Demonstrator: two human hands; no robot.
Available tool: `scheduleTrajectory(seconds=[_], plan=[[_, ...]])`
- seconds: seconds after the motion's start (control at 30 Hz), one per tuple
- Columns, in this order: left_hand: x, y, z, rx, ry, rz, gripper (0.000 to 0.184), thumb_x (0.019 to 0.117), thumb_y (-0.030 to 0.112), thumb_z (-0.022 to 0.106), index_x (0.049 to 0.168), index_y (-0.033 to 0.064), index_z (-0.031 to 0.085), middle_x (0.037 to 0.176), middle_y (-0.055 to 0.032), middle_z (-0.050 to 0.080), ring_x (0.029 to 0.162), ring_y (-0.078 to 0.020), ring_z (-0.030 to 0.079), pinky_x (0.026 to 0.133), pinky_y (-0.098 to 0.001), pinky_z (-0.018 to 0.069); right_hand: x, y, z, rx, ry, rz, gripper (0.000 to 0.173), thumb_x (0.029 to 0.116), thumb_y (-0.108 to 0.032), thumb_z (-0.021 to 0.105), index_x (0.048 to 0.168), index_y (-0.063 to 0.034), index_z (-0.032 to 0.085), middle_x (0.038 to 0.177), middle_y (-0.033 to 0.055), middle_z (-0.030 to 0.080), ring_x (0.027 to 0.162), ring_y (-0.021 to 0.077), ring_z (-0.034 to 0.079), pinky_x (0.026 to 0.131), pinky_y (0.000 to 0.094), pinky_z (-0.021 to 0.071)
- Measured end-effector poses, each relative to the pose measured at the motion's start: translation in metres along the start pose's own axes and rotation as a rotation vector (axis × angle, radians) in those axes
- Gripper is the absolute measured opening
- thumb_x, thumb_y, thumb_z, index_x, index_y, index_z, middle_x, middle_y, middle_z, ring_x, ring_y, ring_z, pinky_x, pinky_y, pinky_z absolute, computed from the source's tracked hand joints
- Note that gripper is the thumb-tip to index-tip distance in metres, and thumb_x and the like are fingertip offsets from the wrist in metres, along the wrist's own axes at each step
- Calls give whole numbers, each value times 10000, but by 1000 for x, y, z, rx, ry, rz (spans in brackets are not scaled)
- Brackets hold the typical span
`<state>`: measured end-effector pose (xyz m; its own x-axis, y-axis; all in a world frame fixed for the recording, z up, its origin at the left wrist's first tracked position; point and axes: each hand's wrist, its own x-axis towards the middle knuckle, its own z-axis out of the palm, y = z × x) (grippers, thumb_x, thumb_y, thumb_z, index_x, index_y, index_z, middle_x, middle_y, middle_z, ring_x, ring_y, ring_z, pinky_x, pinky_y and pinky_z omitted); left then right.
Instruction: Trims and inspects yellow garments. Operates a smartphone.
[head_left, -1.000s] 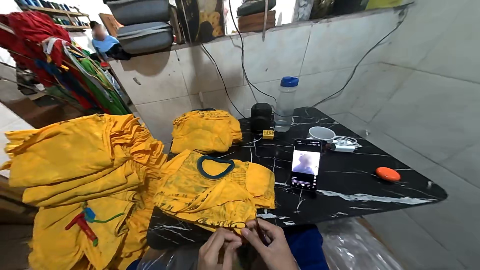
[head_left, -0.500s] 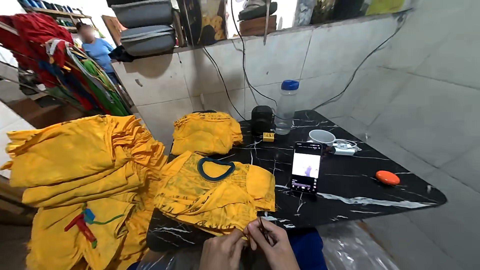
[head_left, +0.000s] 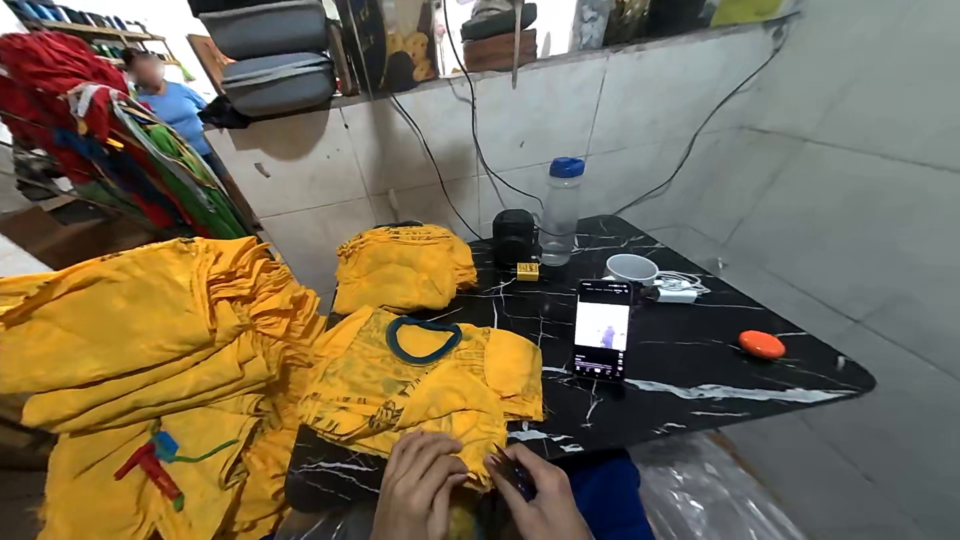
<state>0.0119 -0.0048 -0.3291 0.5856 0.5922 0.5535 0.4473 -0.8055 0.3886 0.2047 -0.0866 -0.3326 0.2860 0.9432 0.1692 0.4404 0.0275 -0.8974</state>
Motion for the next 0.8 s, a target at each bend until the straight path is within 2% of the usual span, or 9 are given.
scheduleTrajectory(seconds=[0.07, 0.2, 0.27, 0.37, 0.43, 0.5, 0.57, 0.67, 0.8], plan=[[-1, 2, -2, -121, 25, -6, 165, 1027, 225, 616, 993, 170, 768, 1104, 63, 764, 1137, -75, 675, 1104, -361, 475, 2, -2, 2, 57, -41, 54, 383, 970, -410, 701, 1046, -36, 730, 866, 78, 716, 782, 172, 684, 741, 392, 578], [-3, 3, -4, -89, 93, -38, 103, 974, 230, 691, 982, 216, 792, 971, 68, 745, 979, -76, 670, 909, -308, 532, 2, -8, 5, 452, -60, 70, 100, 932, -116, 735, 940, -18, 718, 825, 39, 734, 740, 113, 707, 697, 297, 606], [-4, 8, -3, -6, 157, -42, 108, 962, 253, 704, 983, 221, 805, 868, 61, 729, 862, -84, 648, 804, -300, 509, 2, -7, 4, 496, -34, 65, 79, 914, -103, 751, 913, -31, 720, 803, 17, 722, 719, 92, 686, 676, 275, 587], [-4, 21, 7, -15, 243, -84, 119, 960, 187, 690, 970, 126, 792, 902, 18, 775, 896, -81, 712, 896, -294, 558, 0, 0, 7, 426, 11, 40, 148, 917, -178, 771, 889, -43, 716, 794, 11, 684, 699, 75, 634, 659, 258, 546], [-3, 33, 15, -182, 257, -167, 112, 968, 119, 672, 998, 39, 745, 955, -30, 764, 953, -83, 720, 955, -274, 572, -2, 4, 9, 311, 23, -31, 170, 938, -191, 743, 922, -22, 738, 855, 48, 718, 794, 98, 683, 756, 293, 584], [-2, 45, 20, -433, 244, -277, 110, 975, 51, 649, 1063, -14, 657, 951, -43, 753, 865, -60, 727, 815, -238, 620, -4, 8, 8, 235, 20, -109, 182, 955, -167, 716, 938, 13, 738, 901, 96, 729, 838, 127, 700, 798, 315, 592], [-1, 54, 23, -614, 284, -347, 188, 934, 4, 690, 1094, 15, 592, 930, -21, 766, 804, -73, 739, 737, -259, 635, -5, 8, 5, 228, -11, -117, 178, 967, -147, 695, 941, 26, 727, 881, 105, 718, 803, 130, 695, 776, 305, 594], [3, 65, 25, -725, 397, -383, 256, 884, -74, 711, 1056, 50, 568, 922, 9, 731, 793, -88, 739, 748, -285, 659, -7, 7, -1, 286, -99, -70, 190, 1005, -139, 638, 925, 25, 692, 822, 78, 693, 718, 99, 650, 697, 267, 559], [4, 67, 30, -698, 419, -359, 216, 894, -62, 709, 1053, 39, 601, 943, 4, 726, 799, -72, 734, 748, -264, 656, -6, 6, -4, 266, -93, -105, 209, 1032, -134, 589, 940, 27, 687, 817, 83, 683, 741, 105, 656, 716, 269, 560]])
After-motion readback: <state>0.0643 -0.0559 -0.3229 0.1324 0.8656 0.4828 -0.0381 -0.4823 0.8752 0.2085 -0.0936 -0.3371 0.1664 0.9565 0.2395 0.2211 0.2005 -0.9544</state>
